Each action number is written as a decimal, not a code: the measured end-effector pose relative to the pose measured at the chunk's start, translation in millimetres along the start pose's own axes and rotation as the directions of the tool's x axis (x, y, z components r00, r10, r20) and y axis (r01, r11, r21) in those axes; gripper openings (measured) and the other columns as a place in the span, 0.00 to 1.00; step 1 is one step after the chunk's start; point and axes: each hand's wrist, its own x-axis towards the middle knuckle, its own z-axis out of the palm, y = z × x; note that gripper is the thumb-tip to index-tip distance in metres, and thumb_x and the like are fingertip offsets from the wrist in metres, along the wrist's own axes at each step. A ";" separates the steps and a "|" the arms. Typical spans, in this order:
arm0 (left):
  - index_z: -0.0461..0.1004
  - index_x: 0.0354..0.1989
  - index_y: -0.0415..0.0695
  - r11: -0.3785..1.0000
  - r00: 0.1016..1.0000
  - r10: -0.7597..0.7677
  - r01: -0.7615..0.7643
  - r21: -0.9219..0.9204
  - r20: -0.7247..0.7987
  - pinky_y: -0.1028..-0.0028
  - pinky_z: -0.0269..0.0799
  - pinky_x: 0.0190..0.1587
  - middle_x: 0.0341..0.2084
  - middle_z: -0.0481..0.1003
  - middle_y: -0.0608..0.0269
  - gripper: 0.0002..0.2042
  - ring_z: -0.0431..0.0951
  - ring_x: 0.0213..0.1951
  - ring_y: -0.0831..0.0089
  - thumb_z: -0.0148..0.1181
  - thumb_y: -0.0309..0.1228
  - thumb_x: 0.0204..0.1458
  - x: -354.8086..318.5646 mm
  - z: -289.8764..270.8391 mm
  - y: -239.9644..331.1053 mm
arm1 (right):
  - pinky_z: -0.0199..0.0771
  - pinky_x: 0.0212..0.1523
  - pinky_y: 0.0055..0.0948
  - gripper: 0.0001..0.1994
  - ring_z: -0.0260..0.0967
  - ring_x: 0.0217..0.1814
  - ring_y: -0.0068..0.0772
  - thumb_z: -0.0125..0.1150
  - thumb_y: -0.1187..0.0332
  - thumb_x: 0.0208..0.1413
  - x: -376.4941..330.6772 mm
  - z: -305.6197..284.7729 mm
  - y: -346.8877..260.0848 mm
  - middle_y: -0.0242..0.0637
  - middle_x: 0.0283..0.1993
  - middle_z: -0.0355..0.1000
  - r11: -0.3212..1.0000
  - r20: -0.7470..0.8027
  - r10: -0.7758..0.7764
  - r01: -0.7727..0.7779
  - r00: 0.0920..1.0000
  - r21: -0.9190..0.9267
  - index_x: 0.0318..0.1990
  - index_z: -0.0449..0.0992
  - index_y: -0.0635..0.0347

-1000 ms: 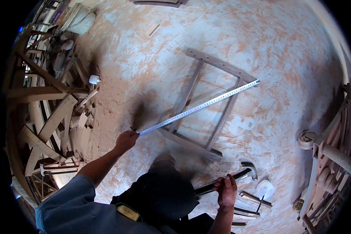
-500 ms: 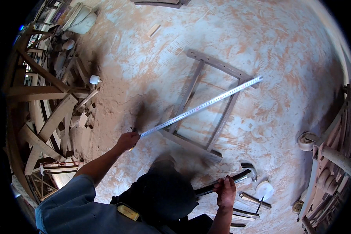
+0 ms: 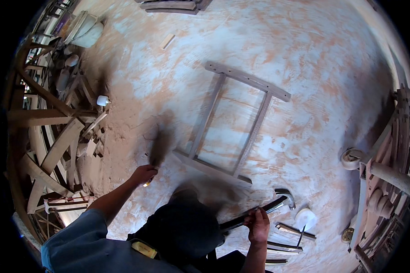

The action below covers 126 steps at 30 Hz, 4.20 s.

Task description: The person assembles a wooden frame by applying glue to dowels and inserting them into pre-drilled holes in wooden slats. They use a hammer to secure the joints and a tape measure to check dimensions, then place the completed frame on a stack of similar frames.

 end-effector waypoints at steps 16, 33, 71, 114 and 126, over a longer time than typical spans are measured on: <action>0.67 0.52 0.42 0.744 0.779 0.552 -0.298 0.598 -0.299 0.51 0.63 0.55 0.52 0.67 0.47 0.30 0.63 0.57 0.48 0.68 0.43 0.42 -25.0 26.5 31.6 | 0.77 0.27 0.33 0.18 0.73 0.30 0.32 0.52 0.60 0.62 -5.8 -22.3 27.4 0.38 0.36 0.71 0.985 -0.081 0.093 -0.103 0.992 -0.137 0.54 0.65 0.62; 0.73 0.31 0.45 0.012 0.446 0.821 -0.639 0.769 0.357 0.64 0.74 0.42 0.34 0.73 0.59 0.07 0.74 0.43 0.63 0.49 0.31 0.50 15.5 114.5 184.8 | 0.78 0.27 0.27 0.22 0.74 0.29 0.29 0.56 0.63 0.61 -54.8 -9.7 -0.4 0.40 0.37 0.73 0.991 0.020 -0.107 0.108 0.994 -0.073 0.57 0.65 0.69; 0.77 0.39 0.39 0.605 0.629 0.139 -0.665 0.437 0.765 0.58 0.72 0.39 0.30 0.78 0.46 0.30 0.78 0.36 0.51 0.59 0.60 0.47 -420.4 -217.0 417.8 | 0.79 0.25 0.30 0.20 0.75 0.29 0.33 0.51 0.63 0.63 -520.0 4.4 -168.1 0.48 0.41 0.75 0.937 -0.089 0.150 -0.170 0.985 -0.306 0.57 0.67 0.66; 0.72 0.36 0.49 0.255 0.758 0.609 -0.465 0.848 0.233 0.62 0.65 0.45 0.32 0.75 0.65 0.17 0.75 0.42 0.64 0.67 0.44 0.42 86.9 -641.9 619.5 | 0.80 0.24 0.41 0.19 0.75 0.27 0.42 0.51 0.61 0.63 -307.4 271.8 -468.8 0.48 0.40 0.75 0.762 -0.419 0.485 -0.606 0.768 -0.229 0.55 0.67 0.65; 0.71 0.34 0.50 0.277 0.615 0.777 -0.523 0.806 0.132 0.64 0.65 0.44 0.28 0.71 0.66 0.11 0.72 0.38 0.65 0.62 0.33 0.40 172.9 -611.3 552.9 | 0.82 0.25 0.41 0.21 0.76 0.30 0.45 0.49 0.62 0.63 -286.7 305.7 -473.0 0.52 0.42 0.74 0.653 -0.466 0.534 -0.694 0.706 -0.304 0.58 0.64 0.65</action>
